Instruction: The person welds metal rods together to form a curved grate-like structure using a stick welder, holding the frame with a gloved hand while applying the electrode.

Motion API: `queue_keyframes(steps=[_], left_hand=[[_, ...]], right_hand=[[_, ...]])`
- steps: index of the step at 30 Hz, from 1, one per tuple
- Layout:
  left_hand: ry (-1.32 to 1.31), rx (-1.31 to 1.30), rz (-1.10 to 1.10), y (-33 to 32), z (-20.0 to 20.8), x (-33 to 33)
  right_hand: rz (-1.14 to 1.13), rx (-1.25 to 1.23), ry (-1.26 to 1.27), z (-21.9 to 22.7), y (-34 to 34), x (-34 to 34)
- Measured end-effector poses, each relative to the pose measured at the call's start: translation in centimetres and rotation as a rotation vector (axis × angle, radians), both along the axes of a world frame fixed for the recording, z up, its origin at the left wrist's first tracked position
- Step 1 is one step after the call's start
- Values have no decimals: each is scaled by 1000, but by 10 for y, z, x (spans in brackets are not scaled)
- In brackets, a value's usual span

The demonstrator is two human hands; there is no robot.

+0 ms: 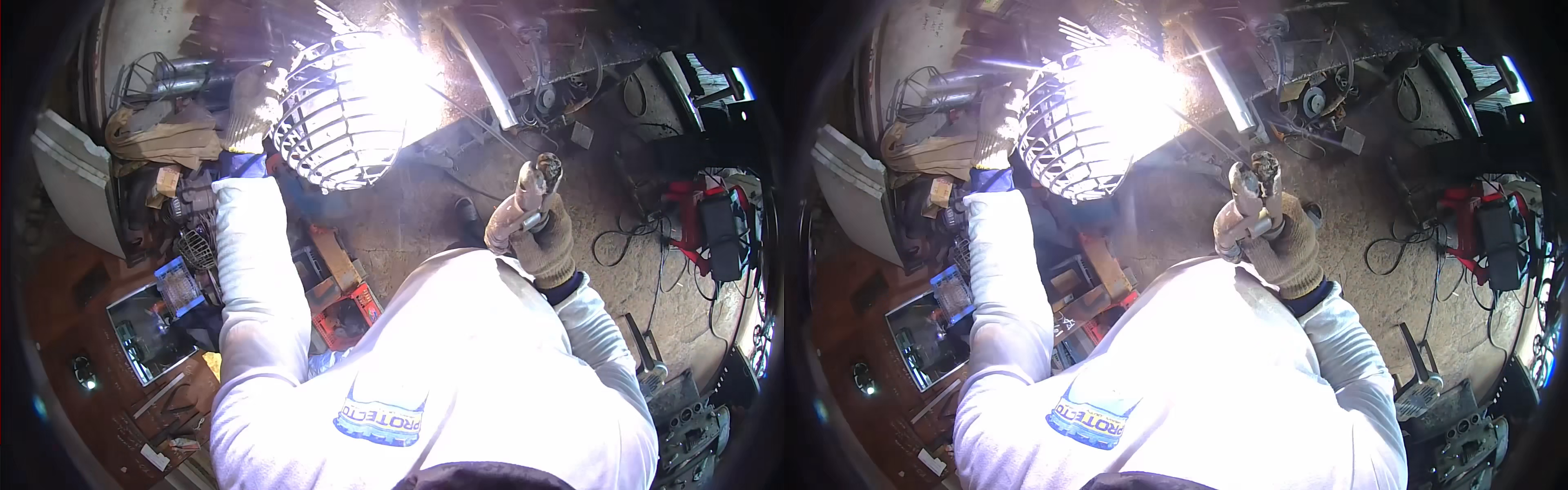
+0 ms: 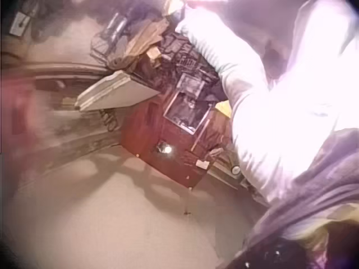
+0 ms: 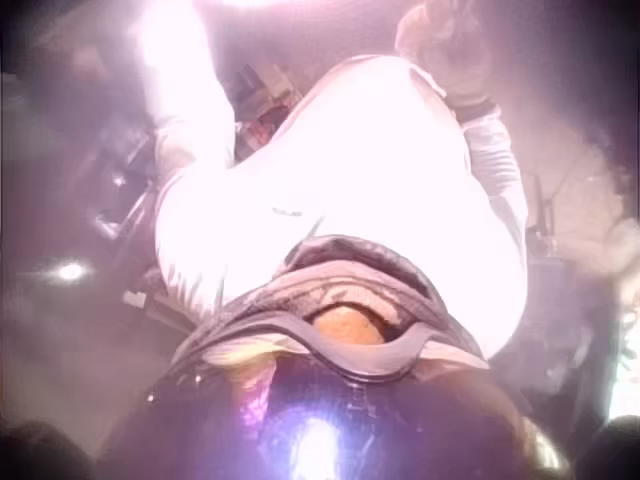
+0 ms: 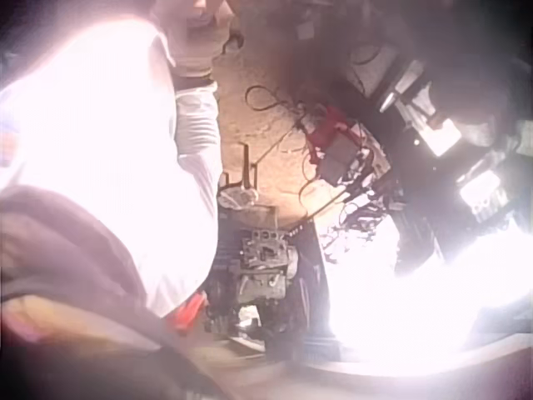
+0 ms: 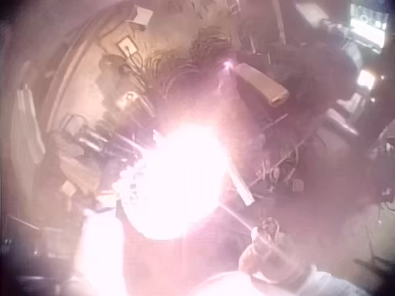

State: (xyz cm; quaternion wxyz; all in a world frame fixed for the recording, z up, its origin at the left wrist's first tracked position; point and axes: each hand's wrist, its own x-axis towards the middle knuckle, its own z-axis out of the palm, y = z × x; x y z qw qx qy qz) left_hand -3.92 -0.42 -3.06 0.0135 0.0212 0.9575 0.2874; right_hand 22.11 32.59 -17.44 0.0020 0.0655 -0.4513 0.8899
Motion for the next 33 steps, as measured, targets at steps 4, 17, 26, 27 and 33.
queue_keyframes(steps=[4, 17, 26, 27, 33], left_hand=[[69, 76, -66, -3, -3, 2], [223, 253, -273, -13, -21, -6], [81, 143, -207, -30, -18, -20], [58, 88, -170, -27, -17, -21], [33, 74, -83, -4, -6, -6]], right_hand=[[-24, 131, 48, -5, 3, 0], [-136, 197, -37, 12, 6, 0], [-203, 396, -53, 1, 10, 0], [-241, 470, -64, -6, 11, 1], [-250, 524, -136, -5, 11, 4]])
